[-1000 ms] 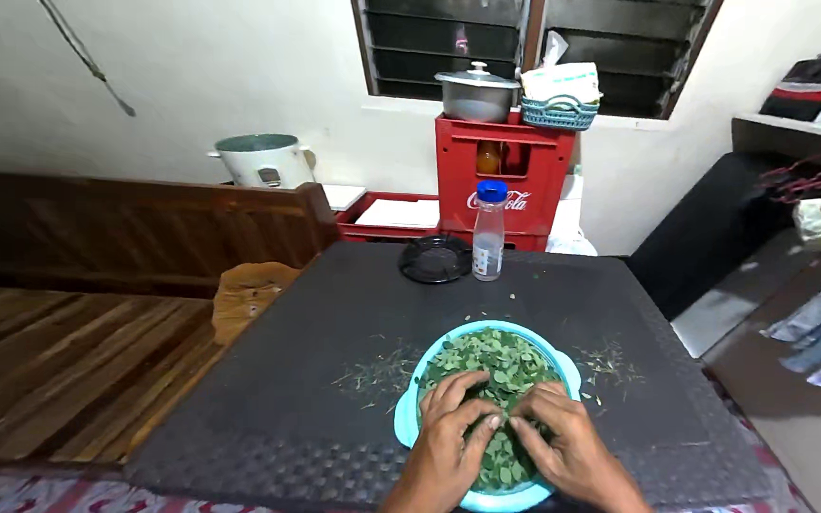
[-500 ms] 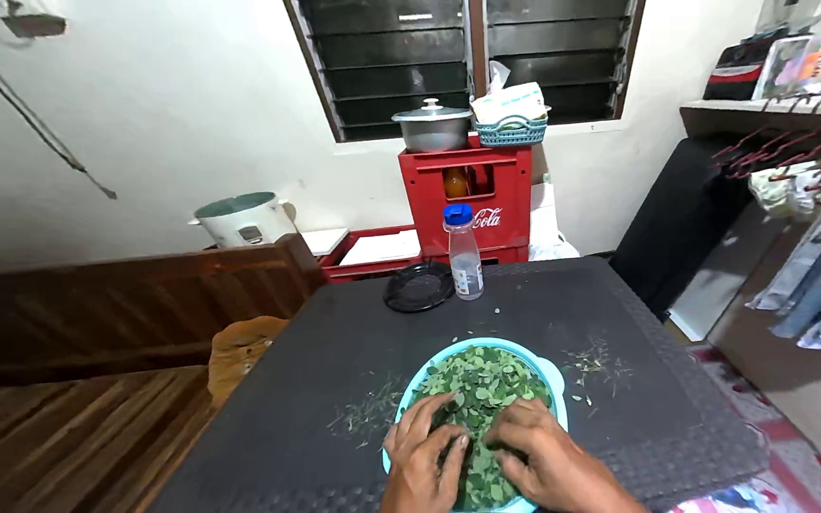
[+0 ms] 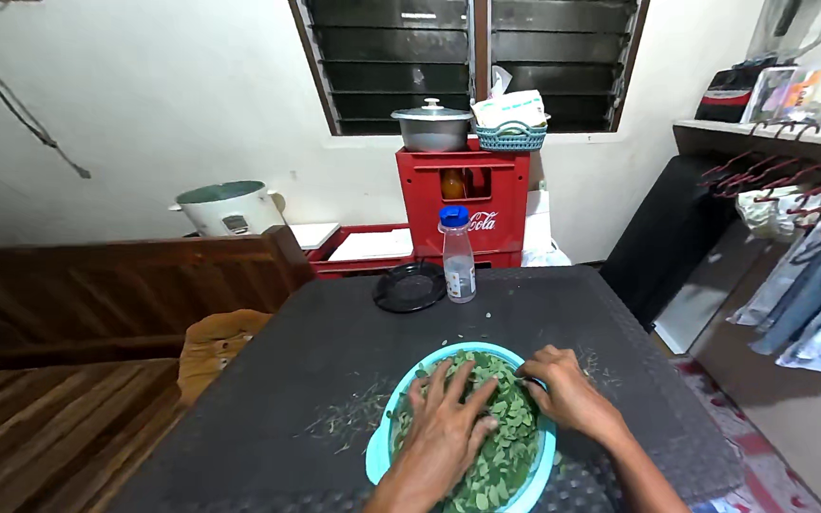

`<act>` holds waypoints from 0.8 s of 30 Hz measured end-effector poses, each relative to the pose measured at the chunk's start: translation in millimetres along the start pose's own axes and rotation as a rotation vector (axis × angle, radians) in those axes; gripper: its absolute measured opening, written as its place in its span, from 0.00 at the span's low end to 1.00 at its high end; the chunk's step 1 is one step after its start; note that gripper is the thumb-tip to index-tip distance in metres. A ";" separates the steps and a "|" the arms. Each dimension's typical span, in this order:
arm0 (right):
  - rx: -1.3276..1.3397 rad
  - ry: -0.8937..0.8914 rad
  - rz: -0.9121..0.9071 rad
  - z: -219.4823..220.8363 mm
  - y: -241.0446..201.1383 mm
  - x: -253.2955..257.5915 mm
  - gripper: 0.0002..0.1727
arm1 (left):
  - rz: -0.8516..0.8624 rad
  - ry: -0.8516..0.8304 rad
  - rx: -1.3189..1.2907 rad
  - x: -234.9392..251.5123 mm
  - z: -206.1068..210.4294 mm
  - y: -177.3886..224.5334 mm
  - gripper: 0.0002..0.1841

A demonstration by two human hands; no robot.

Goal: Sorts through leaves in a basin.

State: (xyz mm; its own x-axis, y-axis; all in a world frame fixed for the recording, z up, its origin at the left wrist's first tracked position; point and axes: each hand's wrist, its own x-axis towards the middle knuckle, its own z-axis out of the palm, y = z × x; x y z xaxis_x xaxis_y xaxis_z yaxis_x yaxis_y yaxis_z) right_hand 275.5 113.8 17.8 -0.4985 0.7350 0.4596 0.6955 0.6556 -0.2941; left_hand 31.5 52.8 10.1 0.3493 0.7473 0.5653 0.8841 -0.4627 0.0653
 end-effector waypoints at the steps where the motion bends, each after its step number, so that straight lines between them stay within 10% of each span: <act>1: -0.010 -0.036 -0.006 -1.6 -3.0 3.9 0.09 | 0.008 -0.086 0.019 2.5 1.7 2.7 0.25; 8: -0.083 -0.207 -0.010 0.6 -15.6 18.8 0.08 | -0.051 -0.263 -0.030 -23.1 -9.8 -0.3 0.24; 17: 0.274 0.164 -0.121 5.0 -14.1 10.0 0.08 | -0.193 0.140 -0.318 -27.5 -6.1 -9.6 0.22; 24: 0.398 0.272 -0.196 8.3 -44.1 -2.5 0.07 | -0.294 0.002 -0.805 -14.8 -22.4 2.3 0.18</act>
State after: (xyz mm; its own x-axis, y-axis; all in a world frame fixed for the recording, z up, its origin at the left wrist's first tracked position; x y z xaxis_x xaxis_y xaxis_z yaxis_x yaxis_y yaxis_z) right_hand 241.7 84.5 22.6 -0.4102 0.5551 0.7236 0.3259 0.8302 -0.4522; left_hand 21.5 30.0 20.3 0.1395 0.8893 0.4354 0.4486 -0.4488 0.7728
